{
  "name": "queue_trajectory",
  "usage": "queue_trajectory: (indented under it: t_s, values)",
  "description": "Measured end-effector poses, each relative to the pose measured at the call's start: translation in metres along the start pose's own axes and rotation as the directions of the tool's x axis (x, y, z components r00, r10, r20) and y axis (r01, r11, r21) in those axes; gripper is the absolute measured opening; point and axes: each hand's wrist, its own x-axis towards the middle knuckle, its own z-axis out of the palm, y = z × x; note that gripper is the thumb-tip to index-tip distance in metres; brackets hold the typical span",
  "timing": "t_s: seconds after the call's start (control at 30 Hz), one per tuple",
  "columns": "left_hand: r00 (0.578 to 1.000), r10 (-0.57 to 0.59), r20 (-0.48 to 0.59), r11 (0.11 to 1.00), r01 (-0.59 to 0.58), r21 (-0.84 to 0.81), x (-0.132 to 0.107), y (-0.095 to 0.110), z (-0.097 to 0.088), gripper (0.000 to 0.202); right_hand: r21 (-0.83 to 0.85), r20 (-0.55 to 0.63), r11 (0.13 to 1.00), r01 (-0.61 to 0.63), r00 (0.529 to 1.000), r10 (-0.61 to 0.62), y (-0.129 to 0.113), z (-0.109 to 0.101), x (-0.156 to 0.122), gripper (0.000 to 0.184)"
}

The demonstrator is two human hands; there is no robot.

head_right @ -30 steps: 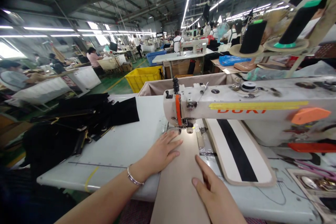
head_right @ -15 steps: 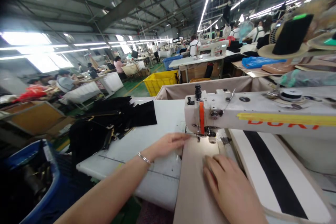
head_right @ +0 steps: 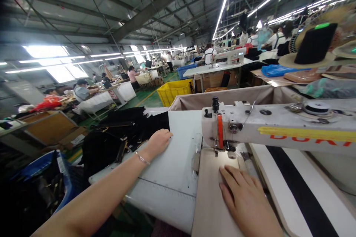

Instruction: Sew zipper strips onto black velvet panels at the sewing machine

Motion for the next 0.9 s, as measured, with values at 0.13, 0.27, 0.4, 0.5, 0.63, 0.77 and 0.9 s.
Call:
queue_trajectory:
  t_s: [0.13, 0.27, 0.4, 0.5, 0.63, 0.77, 0.9]
  values:
    - [1.000, -0.019, 0.006, 1.000, 0.019, 0.021, -0.009, -0.007, 0.008, 0.023, -0.003, 0.004, 1.000, 0.005, 1.000, -0.004, -0.001, -0.001, 0.001, 0.042]
    - [0.999, -0.035, 0.011, 0.999, 0.034, 0.021, 0.001, -0.028, 0.004, 0.019, 0.003, -0.003, 1.000, 0.009, 1.000, -0.009, -0.001, -0.003, 0.000, 0.042]
    - [0.997, -0.009, -0.072, 1.000, 0.008, -0.013, -0.002, -0.011, -0.016, 0.019, 0.013, -0.016, 1.000, 0.007, 1.000, -0.007, -0.002, -0.004, 0.001, 0.041]
    - [0.991, 0.063, -0.115, 0.996, -0.070, -0.053, -0.021, 0.022, -0.022, 0.020, 0.014, -0.009, 1.000, 0.010, 1.000, -0.010, -0.001, -0.004, 0.005, 0.040]
    - [0.995, 0.042, -0.087, 0.999, -0.044, -0.021, -0.036, 0.035, -0.012, 0.032, 0.000, 0.048, 1.000, 0.017, 0.999, -0.017, 0.000, -0.006, 0.016, 0.035]
    - [0.998, -0.067, 0.000, 0.998, 0.067, 0.008, -0.021, 0.000, -0.004, 0.021, 0.005, 0.029, 0.999, 0.042, 0.999, -0.042, 0.002, -0.006, 0.023, 0.034]
    - [0.998, -0.065, 0.006, 0.998, 0.065, -0.018, -0.007, -0.015, -0.018, 0.020, 0.013, -0.042, 0.998, 0.055, 0.998, -0.054, 0.003, -0.003, 0.021, 0.036]
